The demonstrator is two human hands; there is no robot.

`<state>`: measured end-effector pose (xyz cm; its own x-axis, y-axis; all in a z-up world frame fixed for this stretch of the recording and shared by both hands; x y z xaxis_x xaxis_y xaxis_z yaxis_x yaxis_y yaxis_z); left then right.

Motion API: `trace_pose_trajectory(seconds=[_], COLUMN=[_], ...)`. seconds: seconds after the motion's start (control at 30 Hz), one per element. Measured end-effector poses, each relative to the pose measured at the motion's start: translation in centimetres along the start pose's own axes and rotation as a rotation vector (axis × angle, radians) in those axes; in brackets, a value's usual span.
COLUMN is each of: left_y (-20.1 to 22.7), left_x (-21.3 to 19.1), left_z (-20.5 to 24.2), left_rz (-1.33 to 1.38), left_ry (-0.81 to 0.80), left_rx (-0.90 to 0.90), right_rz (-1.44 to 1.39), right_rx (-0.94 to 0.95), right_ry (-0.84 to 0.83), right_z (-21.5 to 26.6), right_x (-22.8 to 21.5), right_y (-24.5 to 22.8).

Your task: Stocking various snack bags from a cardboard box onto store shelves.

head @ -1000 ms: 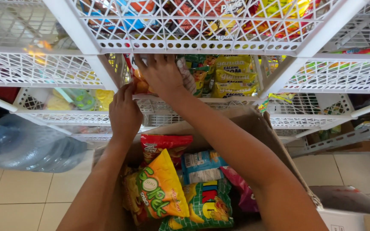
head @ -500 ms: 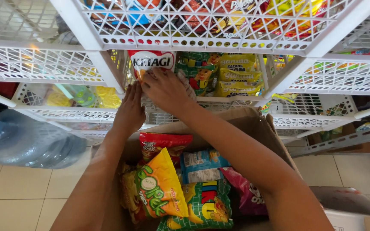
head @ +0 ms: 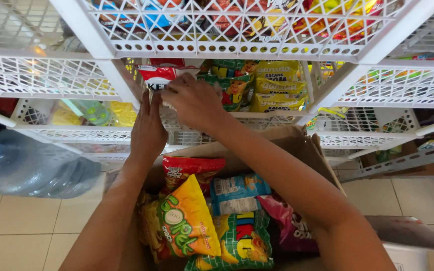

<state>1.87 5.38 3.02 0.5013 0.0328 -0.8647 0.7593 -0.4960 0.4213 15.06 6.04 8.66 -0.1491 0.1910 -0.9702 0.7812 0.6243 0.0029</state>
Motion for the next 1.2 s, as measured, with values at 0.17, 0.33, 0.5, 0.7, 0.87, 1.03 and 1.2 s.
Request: trace_pose_trajectory(seconds=[0.17, 0.33, 0.5, 0.7, 0.87, 1.03, 1.2], left_y=[0.9, 1.7, 2.3, 1.4, -0.5, 0.9, 2.5], left_x=[0.0, -0.8, -1.7, -0.9, 0.8, -0.4, -1.0], left_z=[0.1, 0.2, 0.5, 0.8, 1.0, 1.1, 0.6], left_rz=[0.004, -0.024, -0.027, -0.004, -0.088, -0.091, -0.058], left_ry=[-0.058, 0.029, 0.064, -0.072, -0.056, -0.026, -0.013], left_rx=[-0.064, -0.038, -0.004, -0.053, -0.008, -0.11, 0.02], right_rz=[0.252, 0.187, 0.057, 0.11, 0.093, -0.128, -0.205], right_rx=[0.09, 0.118, 0.118, 0.038, 0.013, 0.129, 0.141], right_ry=[0.294, 0.227, 0.178, 0.119, 0.103, -0.092, -0.248], right_z=[1.1, -0.1, -0.8, -1.8, -1.4, -0.8, -0.2], right_x=[-2.5, 0.6, 1.9, 1.5, 2.3, 6.0, 6.1], right_y=[0.1, 1.2, 3.3, 2.9, 0.9, 2.2, 3.0])
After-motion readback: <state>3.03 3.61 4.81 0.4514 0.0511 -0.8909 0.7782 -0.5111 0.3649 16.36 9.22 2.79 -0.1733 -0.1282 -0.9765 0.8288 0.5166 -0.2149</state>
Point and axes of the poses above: each hand's wrist, its own z-axis away from the middle knuckle, its own x-axis out of the palm, y = z × x, the point moved 6 cm from there along -z, towards the middle knuckle, and after that the axes turned 14 degrees about -y, right-handed, at the moved point
